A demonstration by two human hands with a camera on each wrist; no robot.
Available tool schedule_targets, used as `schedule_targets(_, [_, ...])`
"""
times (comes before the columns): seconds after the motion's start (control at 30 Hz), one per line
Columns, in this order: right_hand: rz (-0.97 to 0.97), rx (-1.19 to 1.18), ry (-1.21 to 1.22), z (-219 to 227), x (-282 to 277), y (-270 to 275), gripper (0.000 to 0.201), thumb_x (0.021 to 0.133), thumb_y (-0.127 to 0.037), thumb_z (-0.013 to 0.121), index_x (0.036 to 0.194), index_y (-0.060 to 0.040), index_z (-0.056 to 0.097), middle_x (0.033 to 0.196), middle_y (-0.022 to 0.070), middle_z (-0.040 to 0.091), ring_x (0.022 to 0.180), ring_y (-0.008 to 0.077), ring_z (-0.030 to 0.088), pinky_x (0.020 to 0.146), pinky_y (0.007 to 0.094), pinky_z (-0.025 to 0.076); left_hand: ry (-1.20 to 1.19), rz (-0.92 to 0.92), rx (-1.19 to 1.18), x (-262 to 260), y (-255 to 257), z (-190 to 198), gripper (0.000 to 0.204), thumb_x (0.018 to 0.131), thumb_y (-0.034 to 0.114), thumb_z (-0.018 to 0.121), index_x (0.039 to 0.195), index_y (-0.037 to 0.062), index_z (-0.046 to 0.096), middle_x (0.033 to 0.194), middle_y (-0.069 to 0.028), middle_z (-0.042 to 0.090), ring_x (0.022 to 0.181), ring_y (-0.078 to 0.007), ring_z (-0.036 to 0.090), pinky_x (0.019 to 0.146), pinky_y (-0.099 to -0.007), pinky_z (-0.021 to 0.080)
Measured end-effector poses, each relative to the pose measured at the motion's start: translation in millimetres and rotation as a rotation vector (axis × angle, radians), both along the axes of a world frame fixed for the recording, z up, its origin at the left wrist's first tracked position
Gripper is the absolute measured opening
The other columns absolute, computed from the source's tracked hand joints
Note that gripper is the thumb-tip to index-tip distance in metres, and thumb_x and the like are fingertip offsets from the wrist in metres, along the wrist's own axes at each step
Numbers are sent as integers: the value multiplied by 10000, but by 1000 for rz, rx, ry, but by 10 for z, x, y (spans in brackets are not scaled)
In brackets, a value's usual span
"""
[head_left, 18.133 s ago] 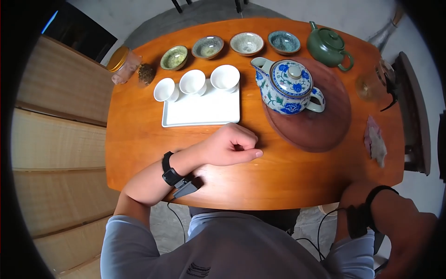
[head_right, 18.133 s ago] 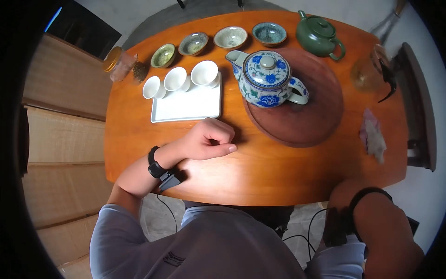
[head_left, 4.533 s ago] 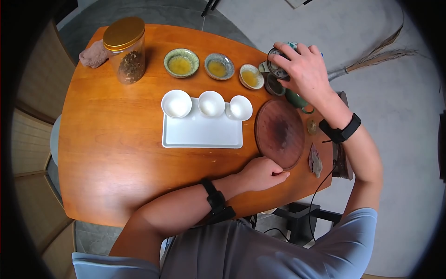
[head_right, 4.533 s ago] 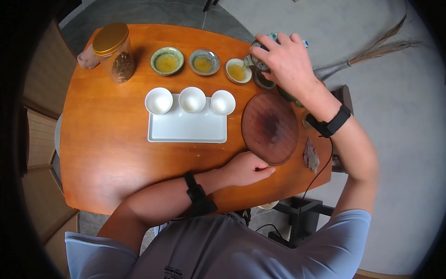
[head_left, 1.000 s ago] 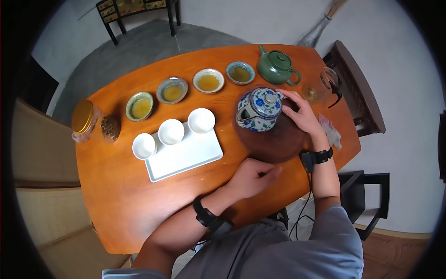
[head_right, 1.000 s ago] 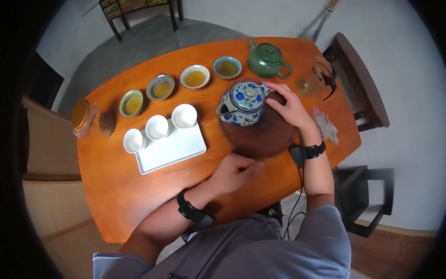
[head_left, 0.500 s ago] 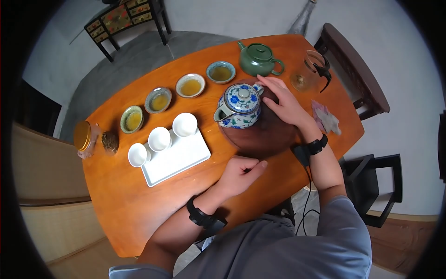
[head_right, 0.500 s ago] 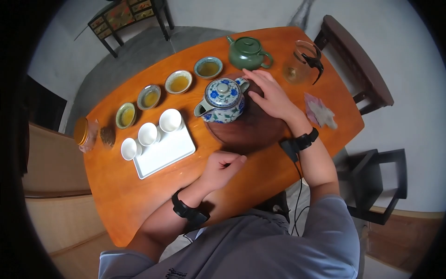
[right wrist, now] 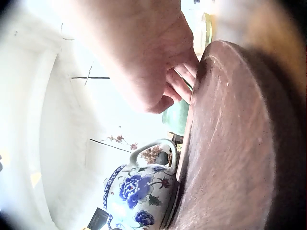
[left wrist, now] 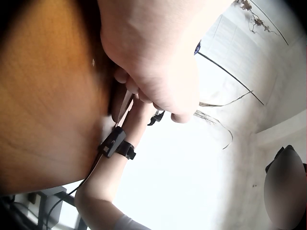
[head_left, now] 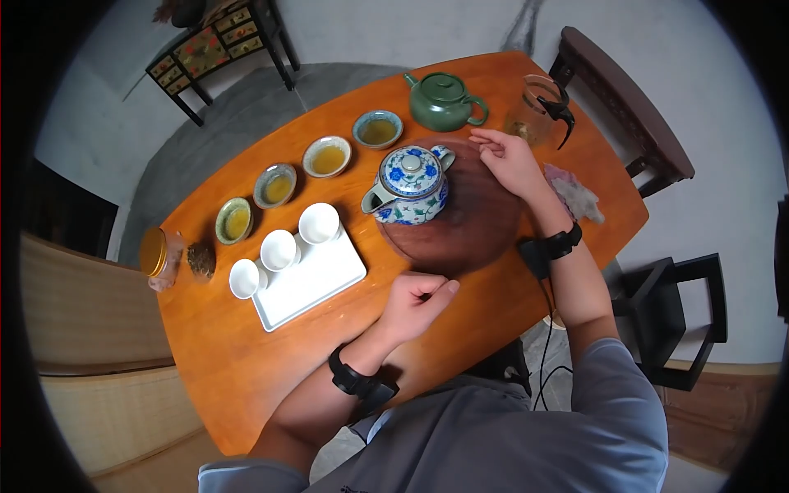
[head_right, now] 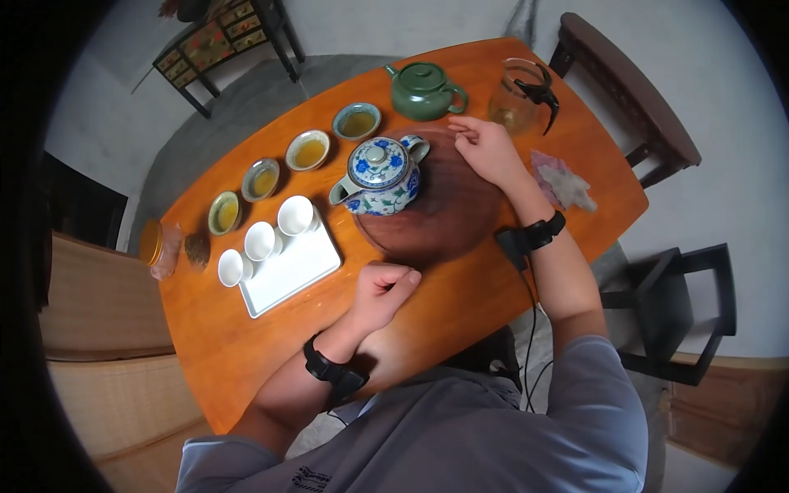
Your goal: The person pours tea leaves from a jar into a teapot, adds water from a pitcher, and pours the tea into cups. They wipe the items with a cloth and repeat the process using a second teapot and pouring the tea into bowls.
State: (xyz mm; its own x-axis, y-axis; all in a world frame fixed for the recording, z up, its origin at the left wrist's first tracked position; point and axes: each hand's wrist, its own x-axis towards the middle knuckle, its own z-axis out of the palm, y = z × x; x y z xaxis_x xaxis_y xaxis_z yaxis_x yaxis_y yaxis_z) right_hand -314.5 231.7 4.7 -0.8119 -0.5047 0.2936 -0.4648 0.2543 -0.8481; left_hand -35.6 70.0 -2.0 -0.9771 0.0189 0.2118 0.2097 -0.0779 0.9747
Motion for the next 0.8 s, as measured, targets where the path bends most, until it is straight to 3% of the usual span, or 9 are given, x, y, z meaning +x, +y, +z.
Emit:
schedule_targets(0.37, [60,48,-82,43,-44,78,339,1008,-47,556,1296,95,667,1173,193,775,1081,220,747,965,332,573,8,-53,43,-22,20,28,420,1032,21,608,675,0,388,596,5,315,578,-77,263,516,-324,246])
schedule_targets(0.57, [92,-270,-187,-52,-185,77,344,1089,-166,535,1259,85,698,1163,184,774,1103,202,729,980,316,559,-10,-49,29,-8,20,32,420,1040,32,604,682,5,385,602,11,316,587,-78,261,521,-319,249])
schedule_targets(0.67, [108,-336,-238,-18,-173,98,367,1106,-214,533,1185,94,716,1064,157,783,984,187,732,887,307,575,-21,-46,19,-3,30,32,420,1044,41,605,685,5,391,608,11,315,591,-76,263,522,-318,251])
schedule_targets(0.73, [15,-172,-156,38,-142,142,376,1091,-271,570,1039,47,764,860,84,769,794,137,696,744,294,553,-26,-32,23,13,32,40,418,1048,47,606,687,3,400,617,11,310,597,-76,265,524,-318,250])
schedule_targets(0.8, [-109,-69,-22,366,65,267,395,1078,-311,590,966,21,773,773,58,735,724,122,666,690,292,527,-16,-40,13,19,19,1,418,1049,47,605,687,2,402,621,11,308,599,-76,266,525,-317,249])
